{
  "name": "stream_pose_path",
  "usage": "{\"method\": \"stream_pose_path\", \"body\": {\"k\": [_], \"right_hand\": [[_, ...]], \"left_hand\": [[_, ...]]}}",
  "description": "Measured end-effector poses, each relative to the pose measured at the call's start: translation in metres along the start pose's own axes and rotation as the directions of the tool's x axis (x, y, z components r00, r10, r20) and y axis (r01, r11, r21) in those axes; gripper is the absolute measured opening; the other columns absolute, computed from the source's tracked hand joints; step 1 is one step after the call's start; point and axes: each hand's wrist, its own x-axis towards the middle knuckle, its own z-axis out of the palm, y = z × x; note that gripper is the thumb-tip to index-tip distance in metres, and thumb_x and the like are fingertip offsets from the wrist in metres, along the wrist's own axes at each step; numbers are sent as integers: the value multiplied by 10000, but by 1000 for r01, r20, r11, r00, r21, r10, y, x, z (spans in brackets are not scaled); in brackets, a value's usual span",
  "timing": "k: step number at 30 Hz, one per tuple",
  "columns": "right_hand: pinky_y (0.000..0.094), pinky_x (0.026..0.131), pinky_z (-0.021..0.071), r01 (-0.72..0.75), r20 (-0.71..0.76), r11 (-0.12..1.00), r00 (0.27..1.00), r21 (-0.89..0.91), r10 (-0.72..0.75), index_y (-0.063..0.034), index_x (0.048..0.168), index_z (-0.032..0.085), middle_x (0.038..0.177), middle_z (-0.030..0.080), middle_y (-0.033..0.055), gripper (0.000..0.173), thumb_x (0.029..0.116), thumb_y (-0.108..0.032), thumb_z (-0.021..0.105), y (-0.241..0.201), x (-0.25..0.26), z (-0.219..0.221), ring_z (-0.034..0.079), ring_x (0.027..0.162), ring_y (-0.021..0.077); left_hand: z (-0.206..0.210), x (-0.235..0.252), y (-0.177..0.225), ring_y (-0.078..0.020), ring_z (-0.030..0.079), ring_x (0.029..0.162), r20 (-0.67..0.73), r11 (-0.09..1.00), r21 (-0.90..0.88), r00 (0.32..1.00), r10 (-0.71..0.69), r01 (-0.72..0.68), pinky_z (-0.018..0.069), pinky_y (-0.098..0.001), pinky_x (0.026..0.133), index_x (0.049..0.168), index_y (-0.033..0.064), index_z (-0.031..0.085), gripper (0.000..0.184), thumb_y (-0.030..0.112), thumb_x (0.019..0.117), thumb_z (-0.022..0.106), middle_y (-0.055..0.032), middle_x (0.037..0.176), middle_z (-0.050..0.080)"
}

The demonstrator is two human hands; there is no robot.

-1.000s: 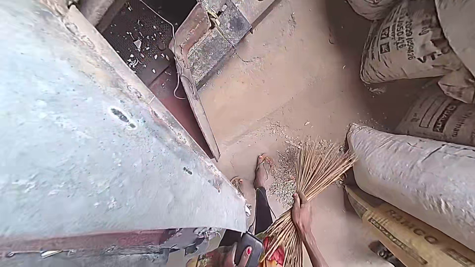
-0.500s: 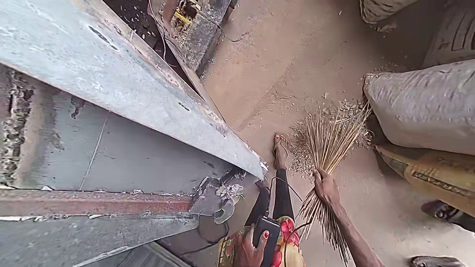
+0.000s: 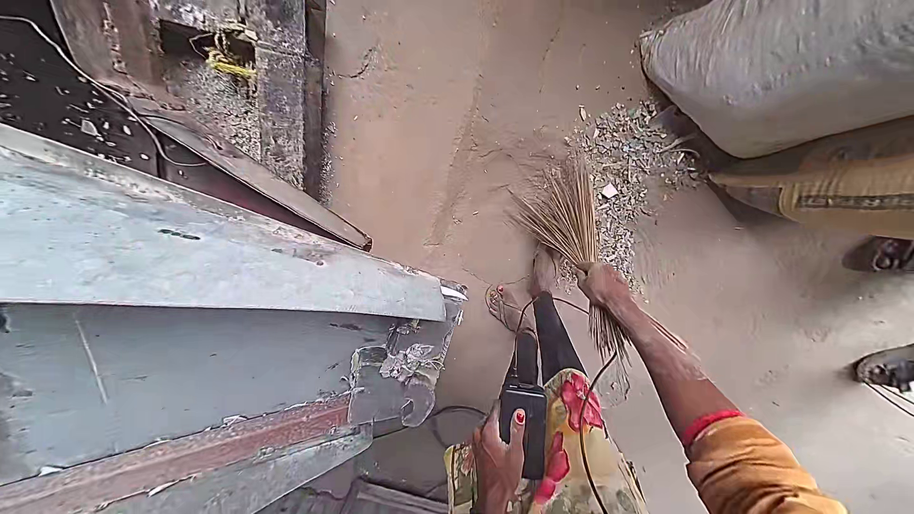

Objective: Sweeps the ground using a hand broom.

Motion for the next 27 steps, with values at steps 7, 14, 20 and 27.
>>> {"method": "stream_pose_path", "body": {"k": [7,14,20,27], "right_hand": [[592,945,500,348,279,917,916,-195,-289,-124,1311,638,1284,644,218,358,1041,-316,502,-78,-53,24,620,1205,407],[627,975,482,173,97,975,982,-141,-161,-174,1327,673,1291,677,194,361,1062,-339,493,-8,44,-6,627,1224,406],[589,965,500,124,-91,990,989,60,-119,-111,1348,657,1188,705,232,364,1030,-246,541,12,-47,-27,668,1130,417],[628,985,460,449,367,792,879,-415,-306,-99,1352,623,1358,596,255,362,1016,-207,542,-84,27,-34,577,1252,452]], "left_hand": [[18,-11,13,-398,726,962,22,998,-51,999,30,-29,506,-604,932,1145,-90,721,741,569,927,463,-248,982,747],[26,-6,13,-241,743,871,-98,988,-150,995,29,-44,559,-442,875,1086,-91,731,749,585,943,442,-191,923,757],[37,1,23,-120,721,843,-100,945,-321,995,30,-61,565,-322,862,1062,-103,715,734,567,964,431,-161,908,749],[34,10,44,-196,734,857,-89,982,-185,996,10,-26,560,-407,859,1090,-84,727,733,575,947,439,-175,918,755]]}}
